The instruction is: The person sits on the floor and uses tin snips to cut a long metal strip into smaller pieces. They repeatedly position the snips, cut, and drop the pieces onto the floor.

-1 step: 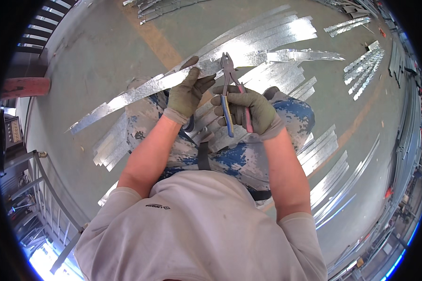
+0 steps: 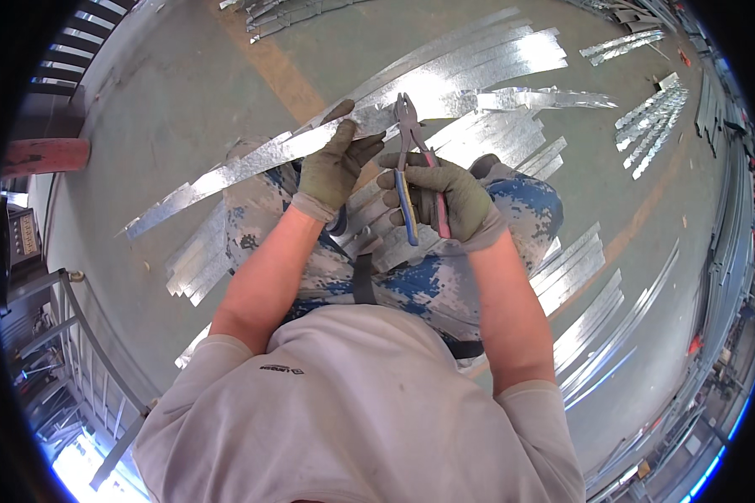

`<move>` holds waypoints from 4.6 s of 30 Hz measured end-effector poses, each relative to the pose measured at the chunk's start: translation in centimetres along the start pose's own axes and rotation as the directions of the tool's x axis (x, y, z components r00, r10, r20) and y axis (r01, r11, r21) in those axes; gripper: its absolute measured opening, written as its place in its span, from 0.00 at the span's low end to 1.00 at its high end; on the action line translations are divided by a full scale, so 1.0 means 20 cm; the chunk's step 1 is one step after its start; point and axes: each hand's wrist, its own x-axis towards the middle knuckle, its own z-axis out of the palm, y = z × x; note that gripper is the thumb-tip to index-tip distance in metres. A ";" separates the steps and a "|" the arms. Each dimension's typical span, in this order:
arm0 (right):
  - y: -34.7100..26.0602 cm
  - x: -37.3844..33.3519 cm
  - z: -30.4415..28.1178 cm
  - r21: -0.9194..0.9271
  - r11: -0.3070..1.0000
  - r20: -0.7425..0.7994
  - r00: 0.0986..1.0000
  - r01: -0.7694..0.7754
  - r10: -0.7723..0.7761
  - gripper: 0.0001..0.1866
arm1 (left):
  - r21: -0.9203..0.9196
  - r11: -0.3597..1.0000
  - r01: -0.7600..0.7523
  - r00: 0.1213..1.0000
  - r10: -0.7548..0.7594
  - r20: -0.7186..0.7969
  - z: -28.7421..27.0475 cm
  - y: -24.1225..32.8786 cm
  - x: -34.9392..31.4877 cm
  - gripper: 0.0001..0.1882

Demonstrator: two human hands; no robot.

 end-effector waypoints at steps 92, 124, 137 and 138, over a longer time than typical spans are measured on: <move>0.21 0.13 -0.37 0.023 0.940 -0.501 0.818 0.339 -0.283 0.21 | 0.096 0.995 -0.001 0.829 0.054 -0.557 -0.05 -0.04 0.11 0.26; 0.26 0.12 -0.14 -0.641 0.765 -0.369 0.900 -0.064 -0.234 0.22 | 0.003 0.997 0.081 0.974 -0.079 -0.214 -0.11 0.01 0.18 0.20; 0.22 0.16 0.00 -0.792 0.534 -0.428 0.892 -0.295 -0.142 0.21 | 0.017 0.994 0.109 0.978 -0.104 -0.178 -0.17 -0.01 0.15 0.22; 0.22 0.17 0.00 -0.813 0.500 -0.429 0.888 -0.300 -0.165 0.21 | 0.001 0.994 0.112 0.978 -0.110 -0.178 -0.16 -0.01 0.16 0.21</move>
